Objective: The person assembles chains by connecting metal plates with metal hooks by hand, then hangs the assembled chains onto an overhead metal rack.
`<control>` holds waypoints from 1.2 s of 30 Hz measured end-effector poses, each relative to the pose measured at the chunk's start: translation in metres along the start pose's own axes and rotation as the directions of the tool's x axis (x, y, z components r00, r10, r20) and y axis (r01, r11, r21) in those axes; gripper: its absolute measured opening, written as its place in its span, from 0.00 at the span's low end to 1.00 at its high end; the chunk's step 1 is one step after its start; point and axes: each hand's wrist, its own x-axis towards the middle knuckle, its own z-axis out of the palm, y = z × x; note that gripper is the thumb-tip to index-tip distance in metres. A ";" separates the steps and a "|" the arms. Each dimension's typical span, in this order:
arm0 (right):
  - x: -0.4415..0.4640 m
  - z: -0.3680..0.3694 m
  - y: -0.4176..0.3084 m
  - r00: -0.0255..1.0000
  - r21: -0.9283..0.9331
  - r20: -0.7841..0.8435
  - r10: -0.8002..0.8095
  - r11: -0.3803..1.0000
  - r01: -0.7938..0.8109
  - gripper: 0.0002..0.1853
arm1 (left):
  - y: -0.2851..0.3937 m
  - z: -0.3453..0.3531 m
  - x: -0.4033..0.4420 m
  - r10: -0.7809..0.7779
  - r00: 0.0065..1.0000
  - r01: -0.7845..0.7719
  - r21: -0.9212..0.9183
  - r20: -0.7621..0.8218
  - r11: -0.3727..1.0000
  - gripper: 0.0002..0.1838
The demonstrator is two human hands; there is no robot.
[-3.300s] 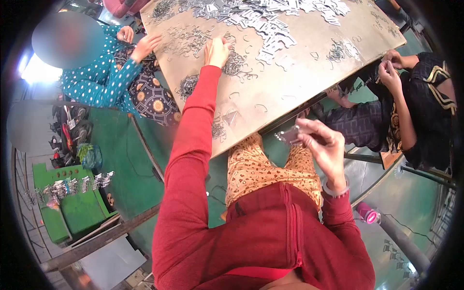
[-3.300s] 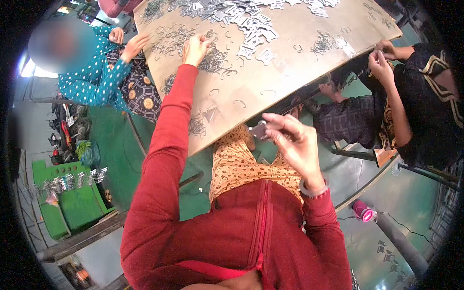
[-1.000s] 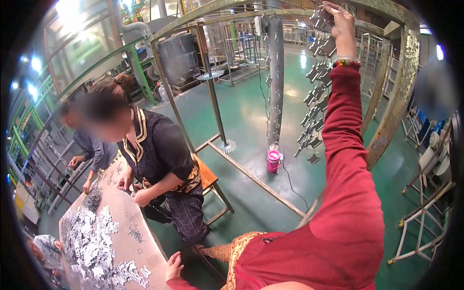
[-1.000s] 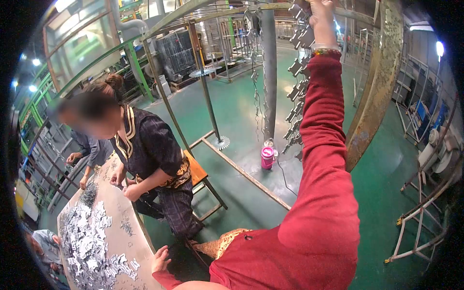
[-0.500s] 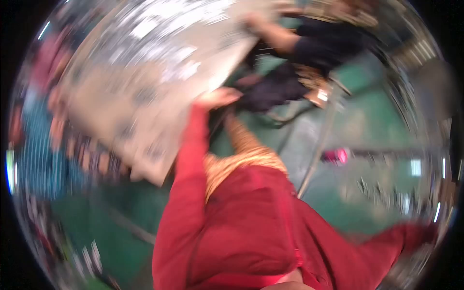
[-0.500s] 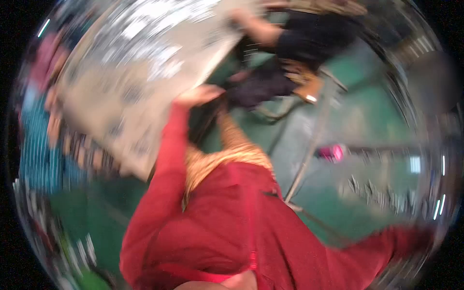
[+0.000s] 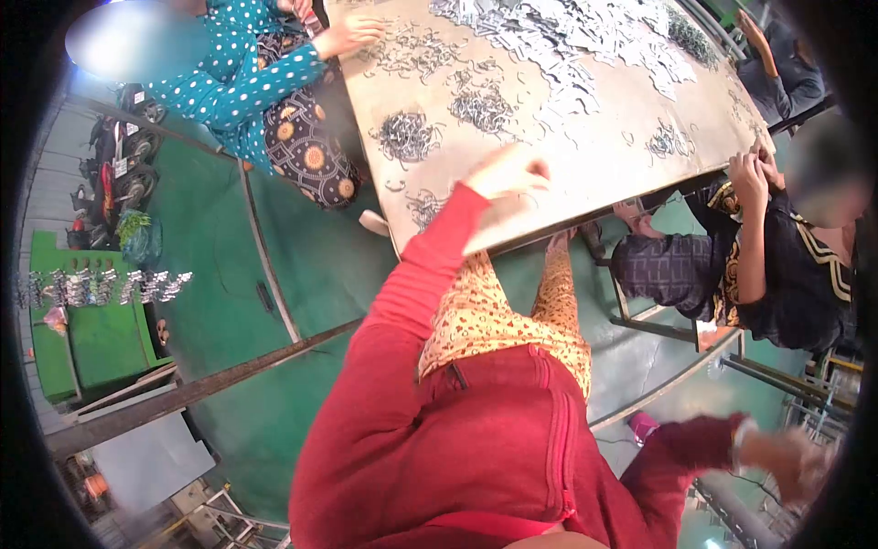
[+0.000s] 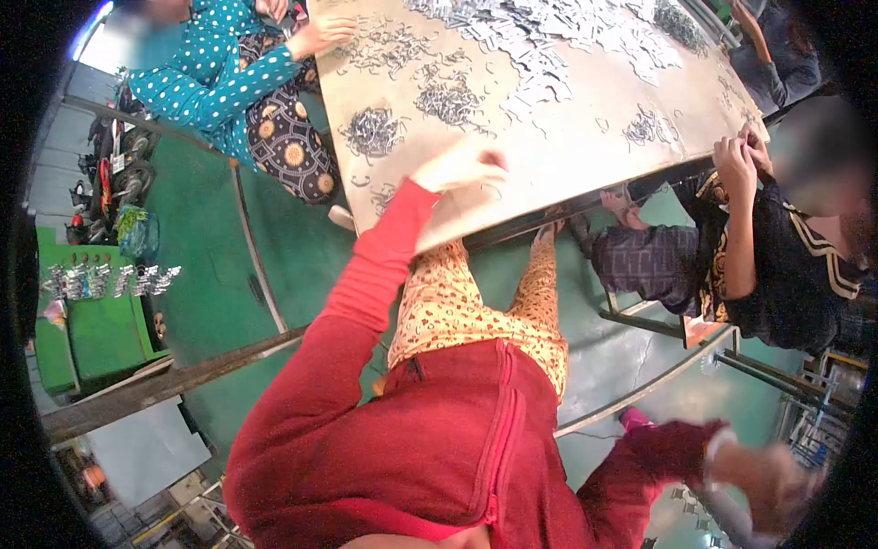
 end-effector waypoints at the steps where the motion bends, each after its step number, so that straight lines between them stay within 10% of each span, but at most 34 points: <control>1: 0.000 0.017 -0.010 1.000 0.048 -0.010 -0.012 0.999 0.013 0.04 | -0.014 -0.021 -0.005 -0.073 0.982 0.074 -0.002 -0.174 0.997 0.11; 6: -0.012 0.089 -0.057 1.000 0.242 0.009 -0.002 0.970 0.000 0.05 | 0.003 -0.094 -0.006 -0.083 0.828 0.248 0.230 -0.554 0.941 0.07; 22: -0.051 0.128 -0.082 0.826 0.422 0.525 0.204 0.781 -0.461 0.09 | -0.039 -0.105 0.078 -0.003 0.988 0.131 0.818 -0.156 0.560 0.05; 26: -0.099 0.162 -0.106 0.587 0.353 0.792 0.168 0.657 -0.666 0.14 | -0.054 -0.106 0.066 0.223 0.954 0.068 0.871 -0.199 0.487 0.04; 29: -0.199 0.207 -0.123 0.140 0.139 0.989 -0.046 0.597 -0.790 0.16 | -0.036 -0.110 0.055 0.451 0.839 0.089 0.895 -0.304 0.438 0.02; 33: -0.240 0.237 -0.172 0.222 0.227 0.968 -0.118 0.791 -0.568 0.28 | -0.030 -0.101 0.037 0.182 0.813 0.290 0.657 -0.553 0.696 0.07; 36: -0.284 0.262 -0.201 0.373 0.292 0.922 -0.108 0.825 -0.484 0.30 | -0.044 -0.090 0.030 -0.342 0.736 0.311 -0.156 -0.584 0.937 0.08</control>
